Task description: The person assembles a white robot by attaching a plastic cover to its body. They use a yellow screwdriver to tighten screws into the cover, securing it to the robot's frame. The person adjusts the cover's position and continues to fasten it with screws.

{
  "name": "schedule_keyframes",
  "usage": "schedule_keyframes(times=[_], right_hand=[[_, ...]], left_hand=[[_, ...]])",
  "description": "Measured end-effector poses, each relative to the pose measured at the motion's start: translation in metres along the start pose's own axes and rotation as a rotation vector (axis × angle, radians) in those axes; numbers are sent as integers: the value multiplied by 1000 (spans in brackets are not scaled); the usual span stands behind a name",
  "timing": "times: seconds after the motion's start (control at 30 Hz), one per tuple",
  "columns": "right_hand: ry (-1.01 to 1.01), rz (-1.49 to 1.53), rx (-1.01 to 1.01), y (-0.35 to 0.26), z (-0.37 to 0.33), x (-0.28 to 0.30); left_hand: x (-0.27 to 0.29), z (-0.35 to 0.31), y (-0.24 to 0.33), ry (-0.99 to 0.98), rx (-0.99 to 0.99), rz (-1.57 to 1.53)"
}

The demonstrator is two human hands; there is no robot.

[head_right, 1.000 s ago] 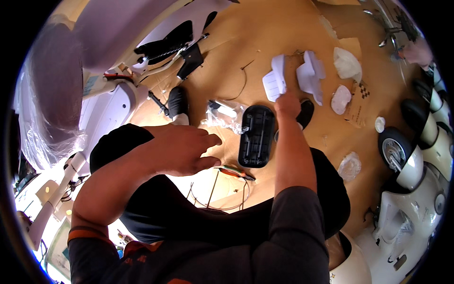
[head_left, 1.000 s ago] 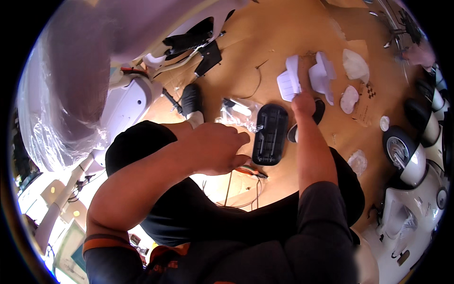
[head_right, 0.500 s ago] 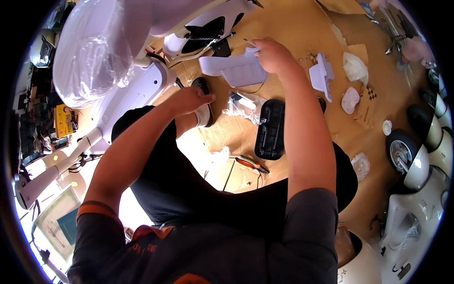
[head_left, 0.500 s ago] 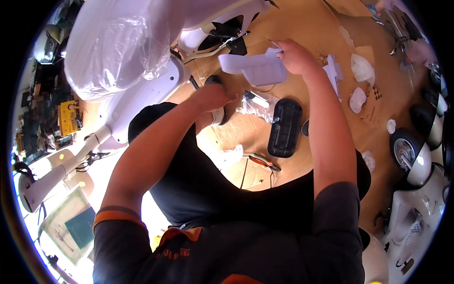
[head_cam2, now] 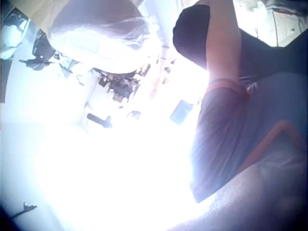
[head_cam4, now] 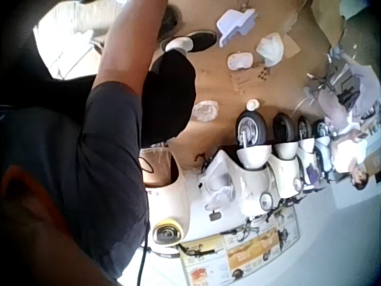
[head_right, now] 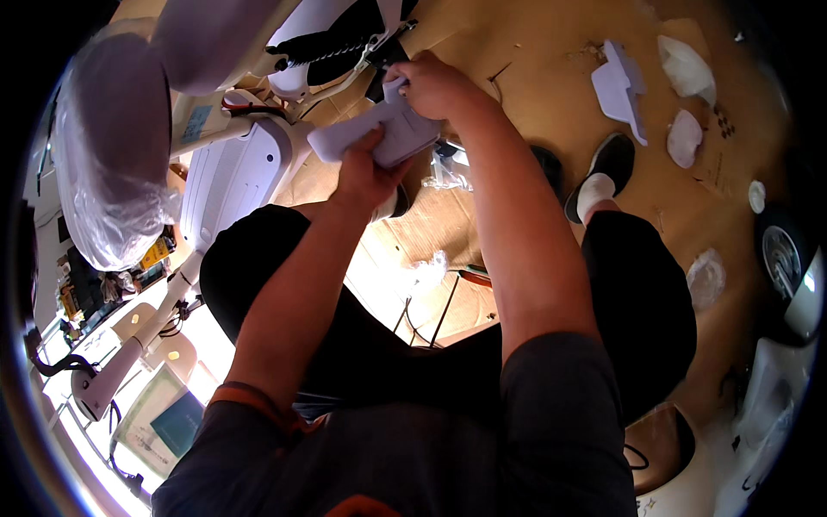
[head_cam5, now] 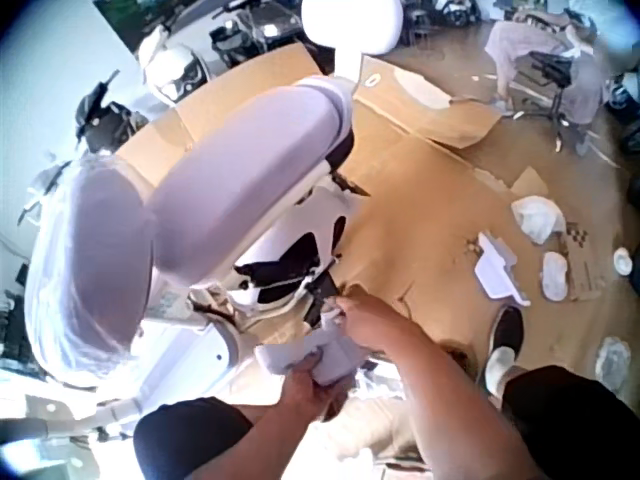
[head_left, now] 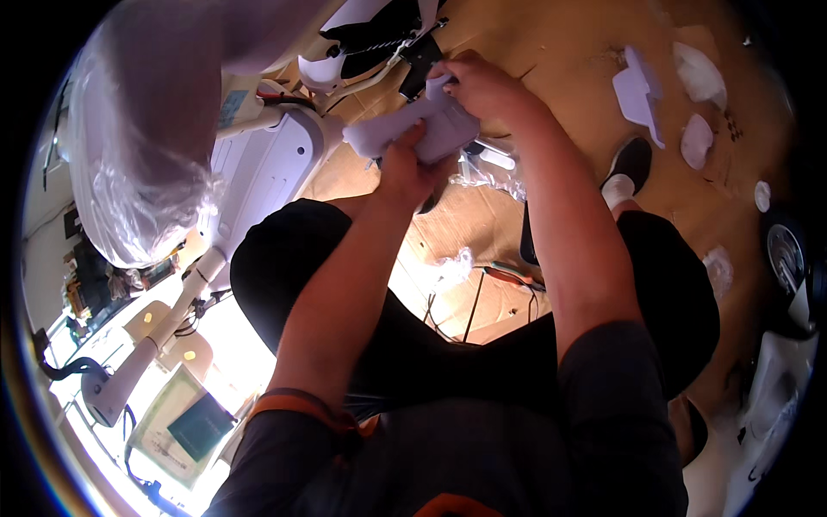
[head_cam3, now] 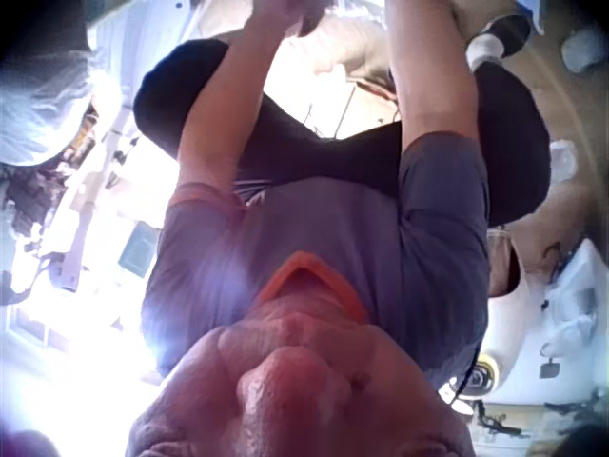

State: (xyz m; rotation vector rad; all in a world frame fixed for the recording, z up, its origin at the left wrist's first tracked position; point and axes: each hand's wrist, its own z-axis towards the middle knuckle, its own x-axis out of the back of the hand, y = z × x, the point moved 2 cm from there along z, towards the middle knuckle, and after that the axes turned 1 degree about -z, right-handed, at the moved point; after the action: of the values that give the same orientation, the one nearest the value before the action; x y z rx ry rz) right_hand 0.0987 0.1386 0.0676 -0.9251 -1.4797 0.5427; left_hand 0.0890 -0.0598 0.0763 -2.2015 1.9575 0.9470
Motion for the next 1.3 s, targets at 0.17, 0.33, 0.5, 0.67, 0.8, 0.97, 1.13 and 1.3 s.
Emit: schedule_keyframes(times=[0.17, 0.33, 0.5, 0.67, 0.8, 0.97, 1.13, 1.3], right_hand=[[441, 911, -734, 76, -2, -35], [421, 1436, -1065, 85, 2, -118], [352, 1356, -922, 70, 37, -136], [303, 1223, -873, 99, 50, -149], [394, 1536, -814, 67, 44, -132], [429, 1546, -807, 67, 43, -129], [476, 1747, -961, 56, 38, -117], [324, 1656, -757, 72, 39, -129]], left_hand=[[-19, -12, 49, 264, -27, 69], [-50, -83, 98, 71, 178, -44], [-32, -89, 114, -174, 367, -86], [-45, -65, 104, -213, 394, -108], [-43, -59, 108, -148, 377, -109], [-49, -58, 112, -104, 350, -79], [-54, -60, 111, -36, 260, -60], [-52, -62, 120, -194, 344, -21]])
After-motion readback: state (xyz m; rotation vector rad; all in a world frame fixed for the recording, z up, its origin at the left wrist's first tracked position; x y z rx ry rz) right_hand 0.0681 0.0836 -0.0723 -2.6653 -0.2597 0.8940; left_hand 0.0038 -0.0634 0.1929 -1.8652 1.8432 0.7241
